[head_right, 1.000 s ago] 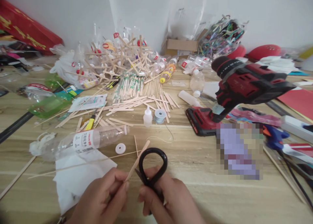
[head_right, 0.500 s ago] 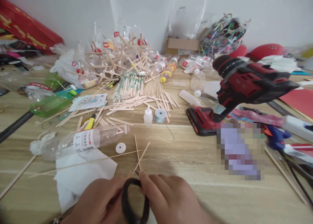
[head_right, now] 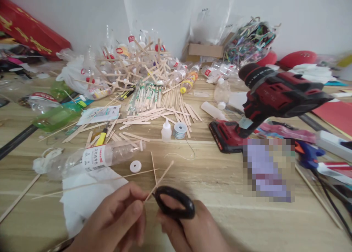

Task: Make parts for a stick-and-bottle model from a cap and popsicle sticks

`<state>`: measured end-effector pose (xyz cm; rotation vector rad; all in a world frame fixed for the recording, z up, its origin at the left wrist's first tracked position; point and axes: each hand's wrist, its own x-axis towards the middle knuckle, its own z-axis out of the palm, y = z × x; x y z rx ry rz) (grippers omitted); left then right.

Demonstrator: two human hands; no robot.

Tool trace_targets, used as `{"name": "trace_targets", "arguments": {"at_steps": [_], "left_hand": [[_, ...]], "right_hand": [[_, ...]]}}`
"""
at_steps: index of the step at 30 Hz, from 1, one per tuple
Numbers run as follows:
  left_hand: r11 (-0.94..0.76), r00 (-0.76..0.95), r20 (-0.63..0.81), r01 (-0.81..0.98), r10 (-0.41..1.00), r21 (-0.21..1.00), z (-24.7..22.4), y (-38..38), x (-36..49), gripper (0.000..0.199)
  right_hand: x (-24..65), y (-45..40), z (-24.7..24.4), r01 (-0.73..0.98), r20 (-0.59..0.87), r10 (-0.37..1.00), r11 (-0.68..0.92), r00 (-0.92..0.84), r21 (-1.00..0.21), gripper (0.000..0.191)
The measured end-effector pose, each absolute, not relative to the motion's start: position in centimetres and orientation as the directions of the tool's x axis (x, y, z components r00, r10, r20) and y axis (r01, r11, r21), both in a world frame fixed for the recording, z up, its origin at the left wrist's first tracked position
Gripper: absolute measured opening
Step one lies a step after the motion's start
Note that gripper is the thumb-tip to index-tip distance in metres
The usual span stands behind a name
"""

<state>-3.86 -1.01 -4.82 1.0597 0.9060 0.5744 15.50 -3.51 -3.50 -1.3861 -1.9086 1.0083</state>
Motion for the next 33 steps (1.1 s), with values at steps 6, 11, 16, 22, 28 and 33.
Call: {"name": "trace_targets", "arguments": {"at_steps": [6, 11, 16, 22, 28, 33], "left_hand": [[0.716, 0.692, -0.43, -0.18, 0.58, 0.675, -4.1, 0.5, -4.1, 0.045], [0.593, 0.574, -0.365, -0.277, 0.733, 0.757, -4.0, 0.6, -4.8, 0.042], [0.481, 0.507, -0.391, -0.053, 0.768, 0.875, -3.7, -0.1, -4.5, 0.046], [0.458, 0.374, -0.482, 0.155, 0.793, 0.875, -3.1, -0.8, -4.0, 0.037], [0.352, 0.36, -0.404, 0.203, 0.841, 0.914, -3.4, -1.0, -3.7, 0.03], [0.212, 0.367, -0.298, 0.257, 0.881, 0.943, -3.8, -1.1, -3.7, 0.025]], "right_hand": [[15.4, -3.4, -3.8, 0.484, -0.045, 0.938, 0.136, -0.344, -0.864, 0.018], [15.4, -3.3, -4.7, 0.402, -0.16, 0.927, -0.011, -0.339, -0.915, 0.023], [15.4, -3.4, -4.3, 0.434, -0.089, 0.947, 0.057, -0.308, -0.899, 0.019], [15.2, -3.5, -4.0, 0.489, 0.008, 0.946, 0.174, -0.323, -0.855, 0.015], [15.1, -3.6, -4.0, 0.505, 0.038, 0.949, 0.199, -0.312, -0.84, 0.015], [15.1, -3.8, -4.3, 0.542, 0.034, 0.947, 0.211, -0.319, -0.814, 0.017]]}}
